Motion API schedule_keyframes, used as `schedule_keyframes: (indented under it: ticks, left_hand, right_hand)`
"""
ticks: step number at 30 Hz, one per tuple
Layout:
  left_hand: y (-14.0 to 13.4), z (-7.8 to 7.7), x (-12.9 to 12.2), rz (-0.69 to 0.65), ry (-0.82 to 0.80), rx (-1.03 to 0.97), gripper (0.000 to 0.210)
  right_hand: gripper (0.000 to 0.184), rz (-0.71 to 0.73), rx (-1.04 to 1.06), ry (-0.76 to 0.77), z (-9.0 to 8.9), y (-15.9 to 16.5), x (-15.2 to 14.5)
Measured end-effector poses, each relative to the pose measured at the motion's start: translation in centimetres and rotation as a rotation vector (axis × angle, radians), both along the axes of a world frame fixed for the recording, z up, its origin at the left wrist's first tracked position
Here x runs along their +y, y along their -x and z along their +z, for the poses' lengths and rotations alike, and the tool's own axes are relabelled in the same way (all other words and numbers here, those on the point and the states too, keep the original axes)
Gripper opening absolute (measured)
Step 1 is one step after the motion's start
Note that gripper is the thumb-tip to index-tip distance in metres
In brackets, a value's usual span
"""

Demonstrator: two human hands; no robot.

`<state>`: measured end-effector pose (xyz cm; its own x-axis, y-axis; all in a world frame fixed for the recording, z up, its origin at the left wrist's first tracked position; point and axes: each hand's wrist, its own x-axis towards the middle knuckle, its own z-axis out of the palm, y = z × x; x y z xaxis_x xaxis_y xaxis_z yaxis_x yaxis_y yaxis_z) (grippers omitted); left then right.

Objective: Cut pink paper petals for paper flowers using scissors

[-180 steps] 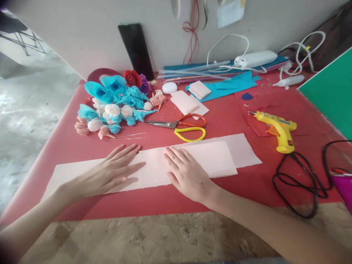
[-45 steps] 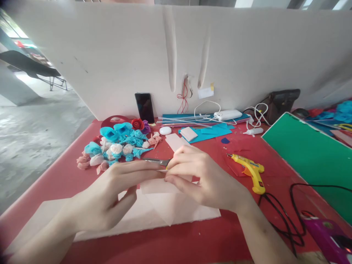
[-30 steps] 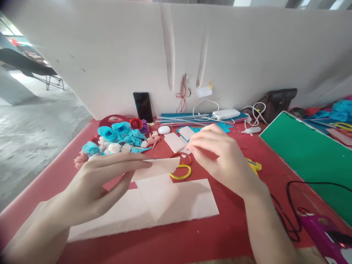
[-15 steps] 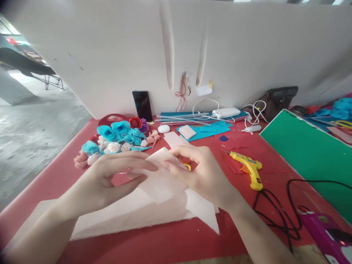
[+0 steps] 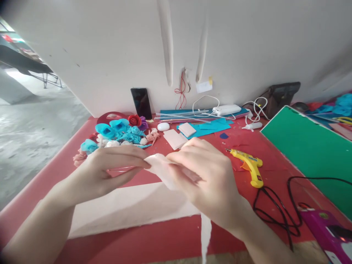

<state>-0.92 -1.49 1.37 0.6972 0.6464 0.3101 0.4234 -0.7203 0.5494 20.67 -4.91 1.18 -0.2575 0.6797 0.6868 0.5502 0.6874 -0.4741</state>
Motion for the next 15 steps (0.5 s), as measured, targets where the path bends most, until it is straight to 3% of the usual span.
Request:
schedule_keyframes:
  ticks: [4, 6, 7, 9, 11, 13, 15]
  left_hand:
    - [0.5, -0.4, 1.3, 0.166, 0.147, 0.086, 0.018]
    - [0.0, -1.0, 2.0, 0.267, 0.308, -0.082, 0.017]
    - [-0.4, -1.4, 2.2, 0.262, 0.425, -0.246, 0.021]
    - [-1.5, -2.5, 2.6, 0.099, 0.698, -0.587, 0.047]
    - [-2.6, -3.6, 2.5, -0.086, 0.930, -0.691, 0.064]
    - [-3.4, -4.7, 2.1, -0.139, 1.009, -0.713, 0.060]
    - [-3.8, -5.3, 1.6, -0.073, 1.017, -0.676, 0.041]
  right_hand:
    - [0.012, -0.127, 0.119, 0.110, -0.2, -0.6, 0.5]
    - [0.008, -0.145, 0.259, 0.220, -0.5, -0.9, 1.1]
    - [0.006, -0.131, 0.347, 0.277, -0.7, -1.0, 1.5]
    - [0.006, -0.077, 0.522, 0.390, -1.3, -1.1, 2.3]
    - [0.010, -0.024, 0.646, 0.480, -1.8, -1.1, 3.1]
    - [0.011, 0.001, 0.706, 0.552, -2.3, -1.0, 3.6]
    - [0.011, 0.004, 0.722, 0.596, -2.5, -0.8, 3.9]
